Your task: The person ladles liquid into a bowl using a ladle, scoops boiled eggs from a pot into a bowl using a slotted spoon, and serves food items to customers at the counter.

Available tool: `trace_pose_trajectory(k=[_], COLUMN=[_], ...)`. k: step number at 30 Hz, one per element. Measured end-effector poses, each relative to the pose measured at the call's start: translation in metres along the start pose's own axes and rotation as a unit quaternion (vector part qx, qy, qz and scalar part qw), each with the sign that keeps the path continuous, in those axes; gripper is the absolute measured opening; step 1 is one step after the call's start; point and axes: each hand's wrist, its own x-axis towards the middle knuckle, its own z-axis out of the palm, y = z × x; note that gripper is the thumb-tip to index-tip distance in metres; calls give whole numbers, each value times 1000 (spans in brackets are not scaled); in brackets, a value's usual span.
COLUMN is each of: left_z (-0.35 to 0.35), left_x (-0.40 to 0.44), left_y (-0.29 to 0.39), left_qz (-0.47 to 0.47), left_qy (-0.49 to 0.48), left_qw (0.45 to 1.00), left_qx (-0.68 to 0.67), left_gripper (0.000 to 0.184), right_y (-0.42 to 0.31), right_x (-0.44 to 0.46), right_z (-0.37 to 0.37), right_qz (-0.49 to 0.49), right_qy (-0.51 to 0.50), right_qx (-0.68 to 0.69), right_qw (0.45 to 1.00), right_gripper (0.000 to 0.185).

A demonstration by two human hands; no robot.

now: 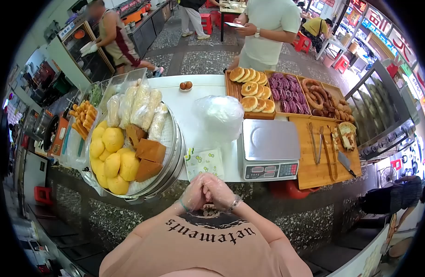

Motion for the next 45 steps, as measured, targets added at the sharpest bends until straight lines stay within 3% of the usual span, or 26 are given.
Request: trace_pose_trajectory(k=[3,5,7,9,10,14,15,17,19,20,21,23,25,27,28,31,33,35,36,37,39,40,43,45], left_z=[-7,-8,-19,-37,-44,-86,-95,-113,-129,-151,-173,-207,-229,-250,-258,-268,-285,-302,-311,-319,-330,-332,-344,-354], left_x=[-6,-22,-44,-69,-82,-132,-142,-167,-198,-223,-245,-280,-310,-339,-352,-380,-395,-404,-408,-413,-420,-424,-422,-412], left_y=[-5,-1,6,8,10,24,30,46,73,84,101,134,168,198,206,226,229,233,234,234,245,252,286,321], left_qz=[19,117,143,221,261,297,342,389,477,468,469,519,545,551,571,615,610,610,606,602,618,607,595,577], left_qy=[40,100,104,169,181,217,208,199,370,405,407,398,370,388,400,440,453,458,444,430,433,456,465,442], left_qw=[999,982,978,959,948,930,916,900,793,767,765,611,563,534,544,600,617,631,651,668,652,645,646,665], left_qx=[18,109,112,56,29,-24,-19,-12,88,170,172,446,499,511,467,262,204,141,109,78,75,85,107,170], left_gripper=[25,28,30,32,36,35,31,27,20,25,25,37,47,47,47,40,39,38,38,37,36,36,35,35], right_y=[-15,-25,-13,-8,-9,5,13,40,71,89,105,133,172,221,224,231,235,233,240,240,232,238,244,221], right_x=[1,2,24,41,48,61,61,65,77,83,91,101,117,130,131,139,139,150,150,154,169,176,211,236], right_z=[4,13,2,7,11,69,91,135,181,211,242,313,370,411,433,475,491,504,503,508,522,527,540,554], right_qz=[7,-11,-30,-108,-70,-67,-68,-97,-45,-38,-31,47,25,-24,8,16,64,235,136,135,13,87,-41,-105], right_qy=[-29,-81,-150,-135,-142,-187,-188,-250,-348,-376,-403,-476,-511,-469,-475,-518,-525,-520,-529,-535,-582,-588,-638,-630], right_qx=[-69,-88,-102,-292,-344,-412,-414,-359,-277,-250,-226,-123,-185,-211,-159,-190,-172,-368,-355,-359,-401,-374,-426,-440], right_qw=[997,993,983,941,926,889,888,894,894,892,886,869,839,857,866,834,831,734,758,753,707,712,640,630], right_gripper=[22,21,24,27,28,28,28,30,52,59,67,80,85,90,88,88,77,58,41,41,28,31,38,36])
